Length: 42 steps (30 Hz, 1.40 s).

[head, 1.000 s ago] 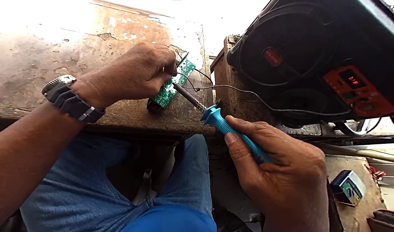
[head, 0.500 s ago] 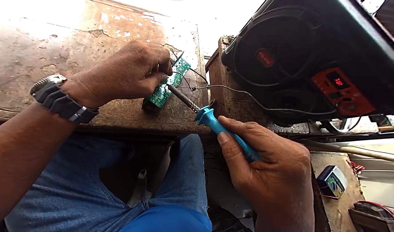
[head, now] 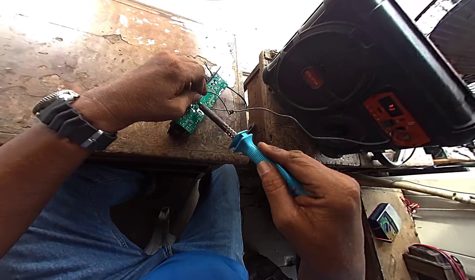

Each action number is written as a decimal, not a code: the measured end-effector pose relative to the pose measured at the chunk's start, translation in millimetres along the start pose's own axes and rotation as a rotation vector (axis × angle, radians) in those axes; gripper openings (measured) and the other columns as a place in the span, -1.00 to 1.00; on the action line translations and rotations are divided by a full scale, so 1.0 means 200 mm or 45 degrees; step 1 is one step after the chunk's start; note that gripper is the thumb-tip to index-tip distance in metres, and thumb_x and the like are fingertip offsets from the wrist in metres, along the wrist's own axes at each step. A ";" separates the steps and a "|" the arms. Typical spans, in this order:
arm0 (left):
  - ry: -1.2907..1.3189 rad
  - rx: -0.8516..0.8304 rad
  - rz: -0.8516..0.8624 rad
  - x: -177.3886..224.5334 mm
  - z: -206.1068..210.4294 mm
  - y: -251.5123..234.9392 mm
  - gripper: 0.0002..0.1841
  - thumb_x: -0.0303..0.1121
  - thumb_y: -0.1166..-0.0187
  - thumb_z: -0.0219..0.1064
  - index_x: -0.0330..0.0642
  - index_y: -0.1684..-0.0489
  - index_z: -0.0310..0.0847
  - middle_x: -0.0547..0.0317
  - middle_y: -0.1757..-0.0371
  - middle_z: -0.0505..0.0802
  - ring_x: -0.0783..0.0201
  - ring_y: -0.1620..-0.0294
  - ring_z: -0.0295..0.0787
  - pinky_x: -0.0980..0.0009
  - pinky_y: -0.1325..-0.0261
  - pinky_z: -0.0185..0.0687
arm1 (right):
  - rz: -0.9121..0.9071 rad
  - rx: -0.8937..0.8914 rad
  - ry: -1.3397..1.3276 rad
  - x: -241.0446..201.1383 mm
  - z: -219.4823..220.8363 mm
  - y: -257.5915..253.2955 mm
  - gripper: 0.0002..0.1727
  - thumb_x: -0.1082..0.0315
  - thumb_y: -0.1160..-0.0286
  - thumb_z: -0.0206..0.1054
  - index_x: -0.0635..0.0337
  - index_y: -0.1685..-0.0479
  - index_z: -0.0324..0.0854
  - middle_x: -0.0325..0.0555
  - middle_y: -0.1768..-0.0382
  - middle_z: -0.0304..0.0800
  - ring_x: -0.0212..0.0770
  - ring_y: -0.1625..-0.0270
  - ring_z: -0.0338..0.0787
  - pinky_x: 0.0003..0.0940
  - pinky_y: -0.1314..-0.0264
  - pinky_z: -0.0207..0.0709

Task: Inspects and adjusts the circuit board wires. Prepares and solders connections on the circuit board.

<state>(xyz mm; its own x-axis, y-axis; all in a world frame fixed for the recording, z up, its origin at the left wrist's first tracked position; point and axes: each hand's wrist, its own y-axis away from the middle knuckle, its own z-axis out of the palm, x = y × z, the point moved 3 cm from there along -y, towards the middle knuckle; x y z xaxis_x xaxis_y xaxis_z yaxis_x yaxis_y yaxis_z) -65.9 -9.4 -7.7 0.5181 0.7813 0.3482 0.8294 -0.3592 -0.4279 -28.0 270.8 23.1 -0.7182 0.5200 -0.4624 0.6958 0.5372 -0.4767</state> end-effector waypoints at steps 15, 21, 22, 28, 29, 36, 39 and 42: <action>0.014 0.009 -0.003 0.00 0.00 0.00 -0.83 -0.32 -0.60 0.18 -0.05 0.20 0.73 0.29 0.13 0.81 0.46 0.13 0.73 0.46 0.08 0.64 | -0.002 -0.016 -0.013 -0.01 0.02 0.00 -0.70 0.32 -0.59 0.28 0.22 -0.09 0.86 -0.33 0.26 0.84 -0.69 0.32 0.67 -0.79 0.36 0.53; 0.001 -0.006 -0.004 0.00 0.00 0.00 -0.83 -0.33 -0.60 0.18 -0.05 0.19 0.72 0.29 0.13 0.80 0.43 0.10 0.73 0.42 0.05 0.64 | 0.004 -0.012 -0.007 -0.01 0.02 0.00 -0.70 0.31 -0.59 0.28 0.21 -0.08 0.87 -0.34 0.29 0.81 -0.70 0.36 0.63 -0.80 0.39 0.50; 0.004 -0.001 -0.003 0.00 0.01 0.00 -0.83 -0.33 -0.59 0.18 -0.05 0.19 0.72 0.29 0.14 0.79 0.43 0.11 0.72 0.42 0.06 0.62 | 0.005 -0.013 -0.008 -0.01 0.02 0.00 -0.70 0.31 -0.59 0.28 0.21 -0.08 0.87 -0.35 0.30 0.81 -0.70 0.35 0.64 -0.80 0.38 0.50; -0.002 -0.008 0.002 0.00 0.00 0.00 -0.83 -0.33 -0.60 0.18 -0.06 0.19 0.71 0.29 0.17 0.79 0.44 0.15 0.71 0.42 0.10 0.62 | 0.008 -0.022 -0.010 0.00 0.03 0.00 -0.69 0.30 -0.60 0.27 0.21 -0.09 0.86 -0.34 0.26 0.83 -0.70 0.33 0.66 -0.80 0.36 0.53; -0.002 -0.006 0.001 0.00 0.00 0.00 -0.84 -0.33 -0.60 0.18 -0.06 0.19 0.72 0.30 0.18 0.79 0.44 0.17 0.71 0.42 0.11 0.62 | 0.007 -0.022 -0.015 0.00 0.03 0.00 -0.69 0.31 -0.60 0.26 0.21 -0.09 0.86 -0.34 0.26 0.84 -0.70 0.33 0.66 -0.79 0.36 0.53; 0.000 0.012 0.004 0.00 0.01 0.00 -0.82 -0.33 -0.60 0.18 -0.06 0.17 0.73 0.30 0.20 0.79 0.44 0.18 0.71 0.43 0.12 0.62 | -0.001 -0.026 -0.011 0.00 0.03 0.00 -0.69 0.31 -0.60 0.26 0.21 -0.10 0.86 -0.34 0.27 0.83 -0.70 0.35 0.65 -0.79 0.38 0.51; -0.002 0.013 -0.001 0.00 0.01 0.00 -0.82 -0.32 -0.60 0.18 -0.06 0.17 0.73 0.29 0.18 0.79 0.43 0.16 0.71 0.41 0.10 0.62 | 0.004 -0.027 -0.016 0.00 0.03 -0.01 -0.69 0.31 -0.61 0.26 0.21 -0.10 0.86 -0.34 0.27 0.83 -0.70 0.35 0.65 -0.80 0.38 0.52; 0.000 0.013 -0.005 0.00 0.01 0.00 -0.83 -0.33 -0.59 0.17 -0.05 0.19 0.73 0.29 0.17 0.79 0.43 0.15 0.72 0.41 0.10 0.62 | 0.010 -0.026 -0.023 0.00 0.03 0.00 -0.70 0.30 -0.60 0.27 0.21 -0.10 0.86 -0.33 0.25 0.84 -0.70 0.34 0.66 -0.79 0.37 0.53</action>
<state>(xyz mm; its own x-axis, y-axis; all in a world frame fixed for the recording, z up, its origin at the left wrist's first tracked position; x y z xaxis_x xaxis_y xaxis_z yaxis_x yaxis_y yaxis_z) -65.6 -9.0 -9.1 0.5147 0.7829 0.3496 0.8293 -0.3510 -0.4348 -28.7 266.1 18.4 -0.7125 0.5123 -0.4795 0.7012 0.5466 -0.4578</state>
